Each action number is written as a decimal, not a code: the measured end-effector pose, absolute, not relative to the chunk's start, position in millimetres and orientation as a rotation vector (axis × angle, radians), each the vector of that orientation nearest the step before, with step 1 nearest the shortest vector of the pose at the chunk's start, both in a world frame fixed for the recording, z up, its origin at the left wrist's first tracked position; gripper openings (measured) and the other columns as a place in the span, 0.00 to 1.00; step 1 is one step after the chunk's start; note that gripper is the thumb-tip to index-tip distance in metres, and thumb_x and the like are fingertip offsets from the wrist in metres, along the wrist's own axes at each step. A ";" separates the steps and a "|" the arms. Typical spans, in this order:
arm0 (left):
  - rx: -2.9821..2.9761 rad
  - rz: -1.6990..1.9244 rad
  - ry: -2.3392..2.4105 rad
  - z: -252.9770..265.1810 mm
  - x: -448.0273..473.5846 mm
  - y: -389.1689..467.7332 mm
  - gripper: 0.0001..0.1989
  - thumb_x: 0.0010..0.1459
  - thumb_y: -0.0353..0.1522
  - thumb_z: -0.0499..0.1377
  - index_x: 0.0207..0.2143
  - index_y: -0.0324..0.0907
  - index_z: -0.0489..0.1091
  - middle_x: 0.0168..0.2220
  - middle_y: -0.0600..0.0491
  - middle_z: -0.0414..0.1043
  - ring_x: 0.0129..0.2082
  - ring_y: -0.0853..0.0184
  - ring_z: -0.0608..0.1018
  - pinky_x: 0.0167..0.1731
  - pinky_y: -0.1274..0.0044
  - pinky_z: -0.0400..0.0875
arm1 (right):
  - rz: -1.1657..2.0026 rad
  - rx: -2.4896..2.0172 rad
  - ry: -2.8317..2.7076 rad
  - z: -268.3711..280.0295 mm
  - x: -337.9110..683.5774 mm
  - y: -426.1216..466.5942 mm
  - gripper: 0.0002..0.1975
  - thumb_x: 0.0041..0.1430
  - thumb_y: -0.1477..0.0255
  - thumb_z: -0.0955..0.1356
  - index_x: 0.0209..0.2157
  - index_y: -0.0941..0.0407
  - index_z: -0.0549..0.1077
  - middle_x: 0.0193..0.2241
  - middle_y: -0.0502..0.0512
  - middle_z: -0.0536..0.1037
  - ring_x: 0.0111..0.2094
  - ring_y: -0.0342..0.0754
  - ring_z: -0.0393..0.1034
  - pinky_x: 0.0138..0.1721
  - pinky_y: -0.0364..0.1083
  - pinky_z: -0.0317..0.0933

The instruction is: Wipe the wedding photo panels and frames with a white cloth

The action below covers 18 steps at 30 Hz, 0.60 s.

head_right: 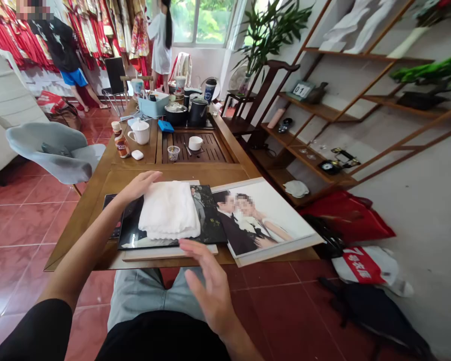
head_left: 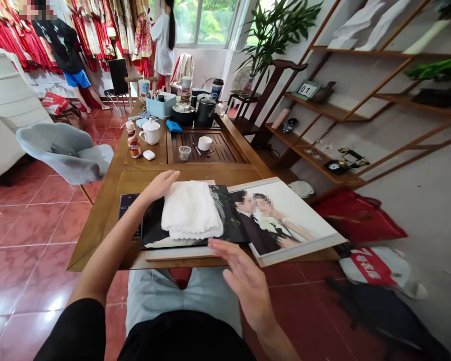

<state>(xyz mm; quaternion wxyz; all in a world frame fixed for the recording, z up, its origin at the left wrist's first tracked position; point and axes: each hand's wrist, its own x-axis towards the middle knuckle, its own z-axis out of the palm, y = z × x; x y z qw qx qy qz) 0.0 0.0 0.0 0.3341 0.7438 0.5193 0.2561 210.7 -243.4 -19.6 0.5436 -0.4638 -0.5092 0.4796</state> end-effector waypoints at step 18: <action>2.507 0.602 1.572 -40.0 -2.6 -66.5 0.21 0.66 0.27 0.49 0.58 0.39 0.70 0.57 0.40 0.71 0.61 0.54 0.71 0.62 0.62 0.65 | 0.049 -1.510 -2.298 -40.6 218.8 -149.9 0.45 0.58 0.58 0.69 0.72 0.53 0.50 0.71 0.67 0.58 0.69 0.65 0.56 0.67 0.65 0.44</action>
